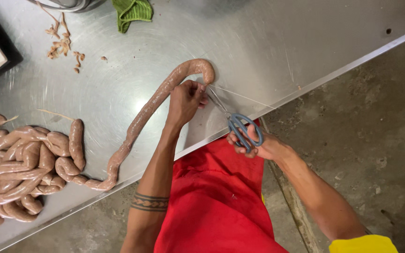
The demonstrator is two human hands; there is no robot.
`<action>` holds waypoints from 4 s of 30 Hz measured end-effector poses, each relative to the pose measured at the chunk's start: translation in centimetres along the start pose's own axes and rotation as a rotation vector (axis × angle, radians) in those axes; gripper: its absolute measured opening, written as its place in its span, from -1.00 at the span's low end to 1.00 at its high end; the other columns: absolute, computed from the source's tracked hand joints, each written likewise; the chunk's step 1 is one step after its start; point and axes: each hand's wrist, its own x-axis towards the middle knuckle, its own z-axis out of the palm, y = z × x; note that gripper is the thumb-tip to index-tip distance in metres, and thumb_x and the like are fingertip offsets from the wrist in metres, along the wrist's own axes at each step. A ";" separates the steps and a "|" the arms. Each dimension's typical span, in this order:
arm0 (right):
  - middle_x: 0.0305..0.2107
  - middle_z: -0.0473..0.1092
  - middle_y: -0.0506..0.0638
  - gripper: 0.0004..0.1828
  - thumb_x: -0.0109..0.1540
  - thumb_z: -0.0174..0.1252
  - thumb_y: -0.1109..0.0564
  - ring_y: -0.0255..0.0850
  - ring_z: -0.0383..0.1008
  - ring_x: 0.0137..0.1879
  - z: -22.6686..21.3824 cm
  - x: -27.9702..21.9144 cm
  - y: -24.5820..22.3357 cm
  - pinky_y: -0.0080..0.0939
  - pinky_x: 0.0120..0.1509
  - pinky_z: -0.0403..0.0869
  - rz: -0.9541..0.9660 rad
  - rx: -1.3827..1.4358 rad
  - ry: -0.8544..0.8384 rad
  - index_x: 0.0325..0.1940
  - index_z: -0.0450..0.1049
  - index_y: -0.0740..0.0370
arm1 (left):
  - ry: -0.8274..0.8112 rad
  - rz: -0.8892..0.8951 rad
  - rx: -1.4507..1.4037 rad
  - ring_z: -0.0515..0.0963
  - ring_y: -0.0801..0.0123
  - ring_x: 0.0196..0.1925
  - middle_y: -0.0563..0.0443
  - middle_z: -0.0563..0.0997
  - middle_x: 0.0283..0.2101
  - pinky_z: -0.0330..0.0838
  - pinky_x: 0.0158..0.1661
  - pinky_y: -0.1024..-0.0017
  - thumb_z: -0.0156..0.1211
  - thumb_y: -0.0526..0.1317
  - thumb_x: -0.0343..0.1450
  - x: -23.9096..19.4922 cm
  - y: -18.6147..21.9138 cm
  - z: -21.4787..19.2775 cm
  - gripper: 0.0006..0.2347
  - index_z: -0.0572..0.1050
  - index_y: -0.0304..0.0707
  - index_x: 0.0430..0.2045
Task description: The person segments a long strand of sausage meat into individual links by twisting the casing with their hands and securing the divisions with a thin string, then uses shears to cut the string after completing a section.
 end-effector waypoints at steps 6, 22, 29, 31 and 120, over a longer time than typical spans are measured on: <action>-0.23 0.31 -0.05 -0.14 0.04 0.25 -0.59 -0.43 0.34 -0.30 -1.7 3.5 -0.5 -0.57 -0.52 0.18 -0.071 -0.051 -0.015 -0.10 0.32 0.23 | -0.053 -0.042 -0.065 0.71 0.42 -0.41 -0.11 0.69 -0.42 0.69 -0.37 0.46 0.15 -0.28 0.50 -0.1 -0.6 0.0 -0.84 0.57 -0.49 -0.33; -0.24 0.52 0.14 -0.50 0.15 0.52 -0.02 -0.12 0.53 -0.18 -15.9 -6.0 -15.4 -0.15 -0.14 0.48 -0.193 -1.328 1.078 0.01 0.54 0.34 | 0.428 0.199 0.001 0.64 0.13 0.20 -0.26 0.45 0.23 0.64 0.09 0.43 0.21 -0.48 0.46 2.4 -4.9 -25.2 -0.59 0.32 -0.53 0.22; 0.13 0.24 0.42 -0.58 0.18 0.43 0.16 0.22 0.33 0.15 -21.5 -6.2 -21.2 0.15 0.17 0.43 -0.690 -1.884 1.564 0.06 0.54 0.39 | 0.614 0.217 0.341 0.46 -0.03 0.29 -0.37 0.33 0.33 0.57 0.07 0.30 0.31 -0.31 0.47 -3.0 -10.8 -24.6 -0.51 0.28 -0.52 0.28; 0.15 0.26 0.23 -0.66 0.32 0.27 0.18 -0.01 0.40 0.21 -16.5 -2.7 -20.9 -0.05 0.28 0.44 -0.527 -1.283 1.620 0.15 0.44 0.30 | 0.700 0.107 0.442 0.58 0.14 0.03 -0.24 0.47 0.09 0.58 -0.04 0.32 0.39 -0.16 0.49 -5.9 -10.5 -21.1 -0.62 0.45 -0.43 0.08; -0.04 0.57 -0.03 -0.74 0.38 0.06 0.22 -0.11 0.59 0.03 -3.8 -20.3 -3.6 0.10 0.11 0.51 0.312 -0.882 1.323 0.10 0.57 0.18 | 0.133 0.892 0.918 0.22 0.04 0.46 -0.09 0.40 0.36 0.05 0.40 0.05 -0.01 -0.05 0.59 8.3 -2.4 -1.0 -0.71 0.49 -0.23 0.05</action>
